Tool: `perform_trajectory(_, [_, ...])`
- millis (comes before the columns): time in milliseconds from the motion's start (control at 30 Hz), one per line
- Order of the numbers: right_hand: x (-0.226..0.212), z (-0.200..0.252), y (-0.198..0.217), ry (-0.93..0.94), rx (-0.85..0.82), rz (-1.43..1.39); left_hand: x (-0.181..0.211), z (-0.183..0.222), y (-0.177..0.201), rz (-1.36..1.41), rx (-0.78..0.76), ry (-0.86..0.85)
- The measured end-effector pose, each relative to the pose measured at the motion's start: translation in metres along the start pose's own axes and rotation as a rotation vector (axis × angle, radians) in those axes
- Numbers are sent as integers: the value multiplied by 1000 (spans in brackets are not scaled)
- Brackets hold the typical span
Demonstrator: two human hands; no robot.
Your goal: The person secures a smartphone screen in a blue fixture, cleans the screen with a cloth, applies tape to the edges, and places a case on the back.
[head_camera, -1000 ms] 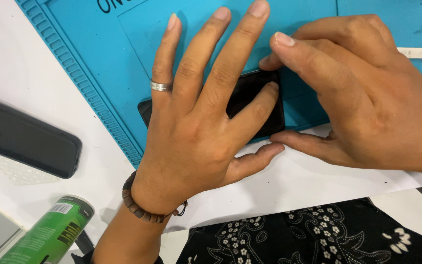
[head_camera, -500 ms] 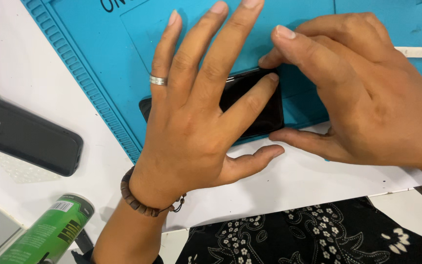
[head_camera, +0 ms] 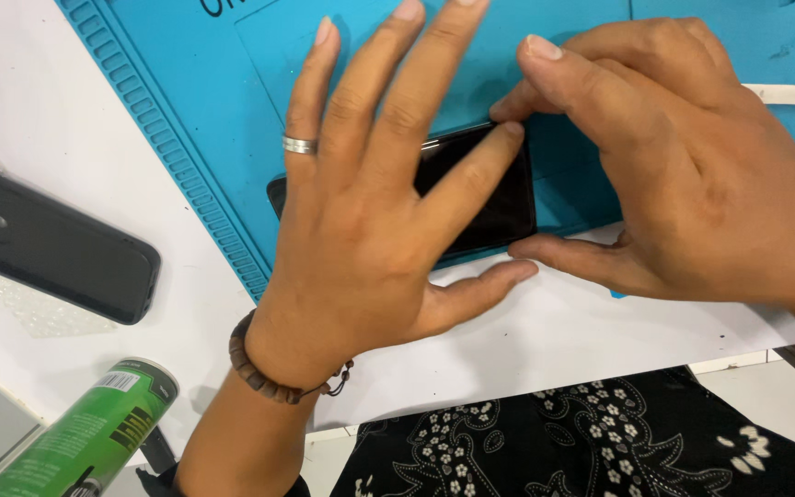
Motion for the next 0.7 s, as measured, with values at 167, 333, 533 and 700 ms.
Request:
perform_trajectory(167, [1, -3, 2, 39, 14, -21, -7, 7, 18, -14, 37, 101])
perform_trajectory(333, [-5, -1, 8, 116, 98, -41, -11, 10, 8, 79, -87, 145])
perform_trajectory(533, [-5, 5, 26, 143, 367, -398, 4, 7, 36, 399, -58, 206])
perform_trajectory(700, [-49, 0, 23, -127, 186, -988, 27, 39, 24, 795, 318, 347])
Point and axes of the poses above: each hand's wrist, its own z-axis away from the middle knuckle, its own y-axis out of the back of the hand, x = y × z, the point moved 6 cm from there along -z, towards the middle knuckle, and after that the axes turned 8 degrees about z, right-handed, at the moved point
